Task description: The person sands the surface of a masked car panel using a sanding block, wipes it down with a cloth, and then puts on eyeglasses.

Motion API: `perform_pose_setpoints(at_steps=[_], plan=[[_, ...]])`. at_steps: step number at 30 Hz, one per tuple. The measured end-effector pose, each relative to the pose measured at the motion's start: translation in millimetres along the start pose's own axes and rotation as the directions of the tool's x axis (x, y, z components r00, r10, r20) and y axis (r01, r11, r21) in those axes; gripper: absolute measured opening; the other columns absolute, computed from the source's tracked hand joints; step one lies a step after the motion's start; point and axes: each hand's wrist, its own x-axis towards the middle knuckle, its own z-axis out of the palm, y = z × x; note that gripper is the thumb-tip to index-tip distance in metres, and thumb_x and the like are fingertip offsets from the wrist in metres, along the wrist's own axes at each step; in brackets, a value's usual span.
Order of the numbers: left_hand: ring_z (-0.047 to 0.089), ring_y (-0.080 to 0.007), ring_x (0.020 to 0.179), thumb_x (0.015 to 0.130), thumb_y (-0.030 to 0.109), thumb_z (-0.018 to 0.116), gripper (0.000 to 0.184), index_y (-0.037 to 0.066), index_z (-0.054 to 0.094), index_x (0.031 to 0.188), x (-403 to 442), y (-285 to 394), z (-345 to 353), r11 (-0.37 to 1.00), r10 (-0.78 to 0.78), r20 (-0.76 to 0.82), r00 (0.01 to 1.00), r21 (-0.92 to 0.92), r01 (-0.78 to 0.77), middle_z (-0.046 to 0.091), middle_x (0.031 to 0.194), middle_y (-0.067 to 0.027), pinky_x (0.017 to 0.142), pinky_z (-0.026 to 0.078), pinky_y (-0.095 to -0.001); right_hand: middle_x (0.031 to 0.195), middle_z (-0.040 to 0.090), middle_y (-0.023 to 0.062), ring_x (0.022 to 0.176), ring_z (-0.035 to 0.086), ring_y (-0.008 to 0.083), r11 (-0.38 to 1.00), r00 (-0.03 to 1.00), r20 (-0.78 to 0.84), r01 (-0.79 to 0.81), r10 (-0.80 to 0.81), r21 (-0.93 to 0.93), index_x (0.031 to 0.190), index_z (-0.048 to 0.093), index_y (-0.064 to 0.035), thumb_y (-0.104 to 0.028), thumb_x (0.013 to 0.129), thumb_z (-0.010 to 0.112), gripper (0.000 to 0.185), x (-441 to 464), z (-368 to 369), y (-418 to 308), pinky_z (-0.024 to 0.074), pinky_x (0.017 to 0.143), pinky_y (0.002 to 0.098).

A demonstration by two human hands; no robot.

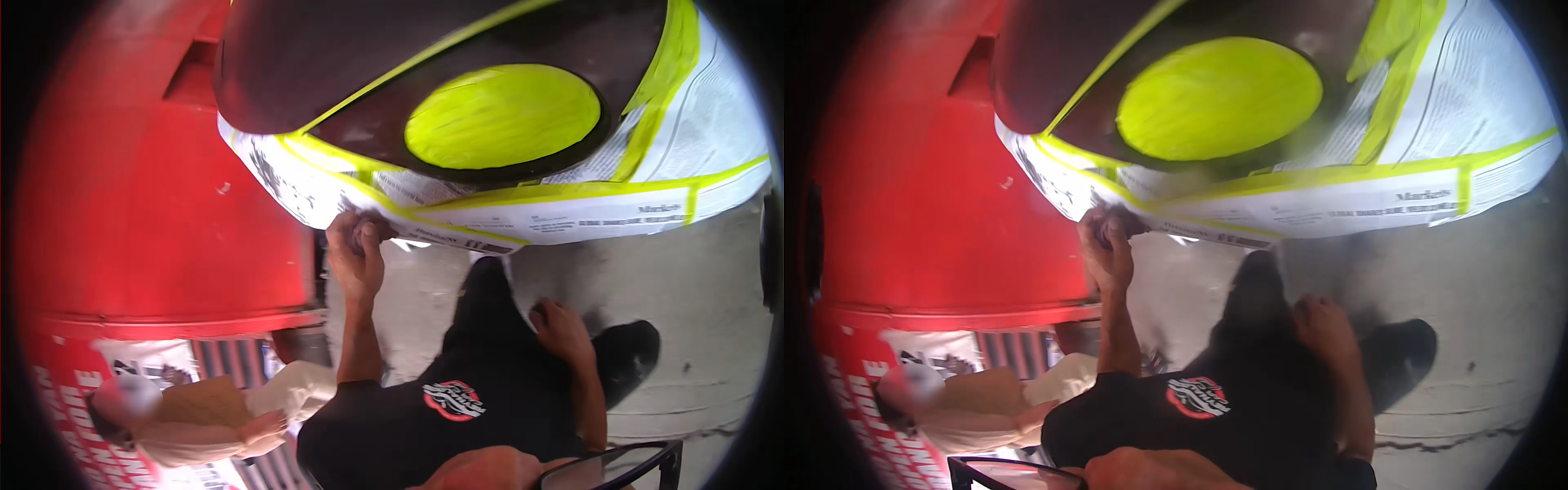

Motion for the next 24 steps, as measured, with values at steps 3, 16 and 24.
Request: perform_pose_setpoints(at_steps=[3,16,24], plan=[[0.053,-0.0095,0.056,0.099,0.003,0.051,0.031,0.002,0.038,0.127,-0.6,-5.7,11.0,0.977,0.015,-0.026,1.0,-0.214,-0.02,0.058,0.079,-0.0059,0.054,0.051,-0.0262,0.101,0.068,0.023,0.098,0.065,0.0438,0.991,0.992,-0.008,-0.129,0.129,-0.038,0.117,0.066,-0.0047,-0.026,0.095,0.065,0.03,-10.9,-2.8,-11.0,0.0519,0.084,0.0526],[0.045,-0.0048,0.063,0.096,0.01,0.05,0.058,-0.002,0.033,0.151,9.7,2.1,10.8,0.982,-0.133,-0.056,0.99,-0.143,0.124,0.049,0.081,0.0003,0.058,0.038,-0.0202,0.101,0.067,0.0227,0.098,0.065,0.0425,0.989,0.999,0.044,0.025,-0.031,0.145,0.126,0.062,-0.0045,-0.023,0.095,0.067,0.037,-14.1,-5.2,-13.2,0.0523,0.085,0.0506],[0.058,-0.0077,0.071,0.104,0.014,0.057,0.052,-0.001,0.042,0.151,17.4,28.0,11.3,0.943,-0.282,0.005,0.959,-0.181,0.278,0.061,0.076,-0.0018,0.064,0.052,-0.0248,0.103,0.068,0.0197,0.097,0.068,0.0339,0.942,0.972,-0.06,0.237,-0.229,0.237,0.136,0.054,-0.0056,-0.017,0.099,0.058,0.039,25.0,-20.2,15.8,0.0516,0.087,0.0425]])
